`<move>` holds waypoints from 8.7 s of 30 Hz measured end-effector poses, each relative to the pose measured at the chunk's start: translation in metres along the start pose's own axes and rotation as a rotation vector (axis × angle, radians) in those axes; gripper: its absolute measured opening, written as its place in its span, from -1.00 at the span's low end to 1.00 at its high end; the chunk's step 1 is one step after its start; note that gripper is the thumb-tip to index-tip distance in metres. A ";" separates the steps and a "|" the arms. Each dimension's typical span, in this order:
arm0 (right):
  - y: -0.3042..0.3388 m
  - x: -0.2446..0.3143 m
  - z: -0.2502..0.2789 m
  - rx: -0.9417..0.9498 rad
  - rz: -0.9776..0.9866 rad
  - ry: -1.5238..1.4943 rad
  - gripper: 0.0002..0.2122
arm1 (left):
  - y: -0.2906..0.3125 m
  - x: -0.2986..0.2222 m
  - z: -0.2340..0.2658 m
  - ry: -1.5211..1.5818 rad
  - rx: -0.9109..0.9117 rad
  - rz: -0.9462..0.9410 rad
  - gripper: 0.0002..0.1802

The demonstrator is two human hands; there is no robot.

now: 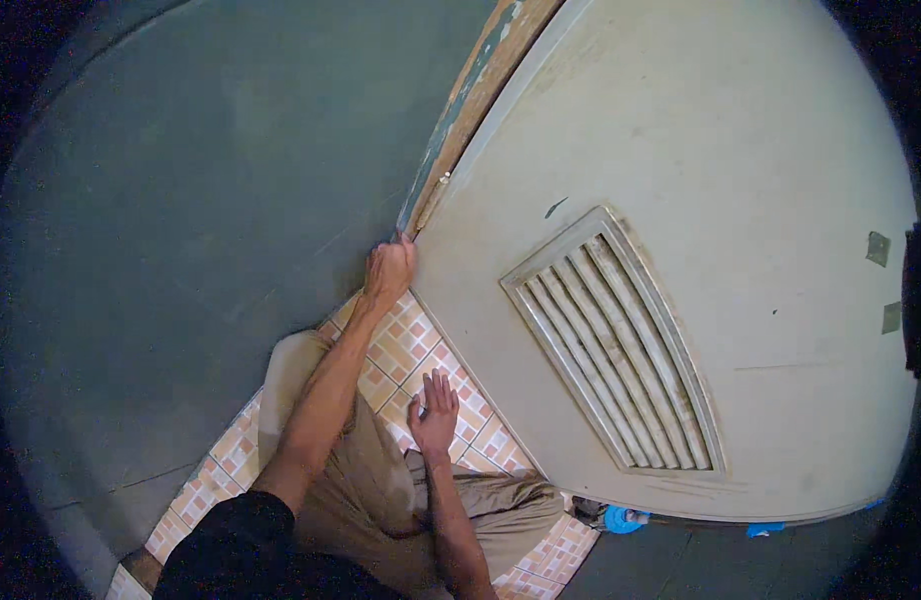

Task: The person applies a substance into a gap along the vertical edge of a wooden door frame and presses the frame back against the wall using their fingers.

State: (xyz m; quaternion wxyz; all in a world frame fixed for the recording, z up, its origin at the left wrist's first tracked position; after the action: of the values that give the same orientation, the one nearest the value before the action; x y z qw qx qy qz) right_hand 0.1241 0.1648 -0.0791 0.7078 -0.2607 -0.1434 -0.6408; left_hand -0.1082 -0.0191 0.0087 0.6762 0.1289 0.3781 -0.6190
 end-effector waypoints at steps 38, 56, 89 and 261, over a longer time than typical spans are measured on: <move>-0.001 0.008 -0.012 0.054 0.002 0.010 -0.53 | 0.022 0.016 -0.017 -0.442 -0.432 -0.534 -0.93; 0.001 -0.004 -0.001 -0.004 0.003 0.031 -0.55 | 0.029 -0.034 0.004 -0.389 -0.488 -0.577 -0.81; 0.001 -0.011 -0.002 0.052 -0.015 0.047 -0.52 | 0.010 0.009 -0.051 -0.247 -0.170 -0.385 -0.88; 0.002 -0.006 -0.002 0.027 -0.011 0.030 -0.54 | 0.006 0.006 -0.008 -0.016 -0.136 -0.049 -0.54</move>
State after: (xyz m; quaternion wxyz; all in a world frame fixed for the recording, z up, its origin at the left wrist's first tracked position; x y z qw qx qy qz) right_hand 0.1250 0.1686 -0.0844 0.7098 -0.2406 -0.1426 -0.6465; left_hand -0.1060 -0.0168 -0.0023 0.6711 0.0687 0.4168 -0.6093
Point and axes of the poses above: each hand's wrist, its own y-axis away from the middle knuckle, its own z-axis out of the back of the hand, x = y × z, the point moved 10 cm from there along -y, towards the middle knuckle, and after that the axes turned 5 degrees about -y, right-handed, at the moved point
